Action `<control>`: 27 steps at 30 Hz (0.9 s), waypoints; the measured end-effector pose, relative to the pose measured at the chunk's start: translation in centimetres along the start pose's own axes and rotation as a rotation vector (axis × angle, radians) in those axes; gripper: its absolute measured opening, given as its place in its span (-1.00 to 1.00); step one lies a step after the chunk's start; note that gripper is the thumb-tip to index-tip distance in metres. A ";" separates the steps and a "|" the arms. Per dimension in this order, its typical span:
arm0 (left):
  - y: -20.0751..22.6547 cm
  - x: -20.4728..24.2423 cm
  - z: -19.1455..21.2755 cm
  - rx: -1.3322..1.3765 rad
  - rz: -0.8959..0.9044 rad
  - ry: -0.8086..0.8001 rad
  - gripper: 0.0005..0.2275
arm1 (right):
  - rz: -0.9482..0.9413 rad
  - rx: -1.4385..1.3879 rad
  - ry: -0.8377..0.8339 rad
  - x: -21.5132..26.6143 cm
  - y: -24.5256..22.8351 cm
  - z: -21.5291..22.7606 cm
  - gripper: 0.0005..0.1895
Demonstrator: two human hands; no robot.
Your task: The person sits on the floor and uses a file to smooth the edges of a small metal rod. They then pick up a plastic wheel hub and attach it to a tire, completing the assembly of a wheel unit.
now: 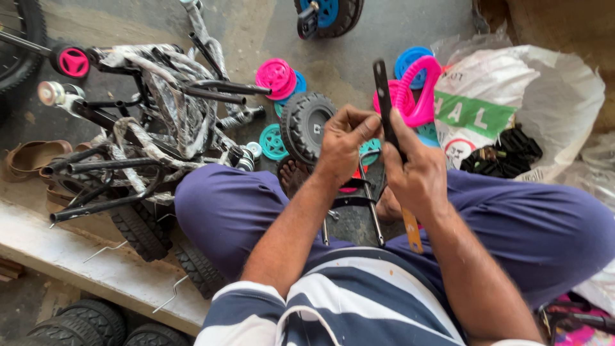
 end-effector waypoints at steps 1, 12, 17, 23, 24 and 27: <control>-0.2 -0.1 0.3 0.001 0.003 0.028 -0.92 | -0.019 -0.003 -0.008 -0.2 0.4 -0.3 -0.45; -2.1 -0.9 3.0 0.168 -0.040 0.276 -0.91 | -0.028 0.005 0.030 -1.2 -1.4 -1.3 -0.46; -3.9 0.2 2.6 0.028 0.047 0.264 -0.92 | -0.116 -0.059 0.000 -0.5 1.8 -1.7 -0.51; -4.0 -0.2 3.8 0.082 0.019 0.304 -0.91 | -0.320 -0.222 -0.031 1.9 5.5 -3.5 -0.44; -4.1 0.0 4.1 0.077 0.023 0.339 -0.91 | -0.222 -0.159 -0.017 1.9 4.3 -3.3 -0.44; -3.5 -0.8 4.5 0.096 0.001 0.398 -0.92 | -0.069 -0.044 0.011 0.0 1.6 -3.3 -0.45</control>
Point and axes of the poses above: each hand's wrist, its own x-axis away from the middle knuckle, its own z-axis out of the back of the hand, y = z × x, the point moved 9 cm from there along -x, towards the middle knuckle, and after that the axes turned 2 degrees about z, right-handed, at the moved point
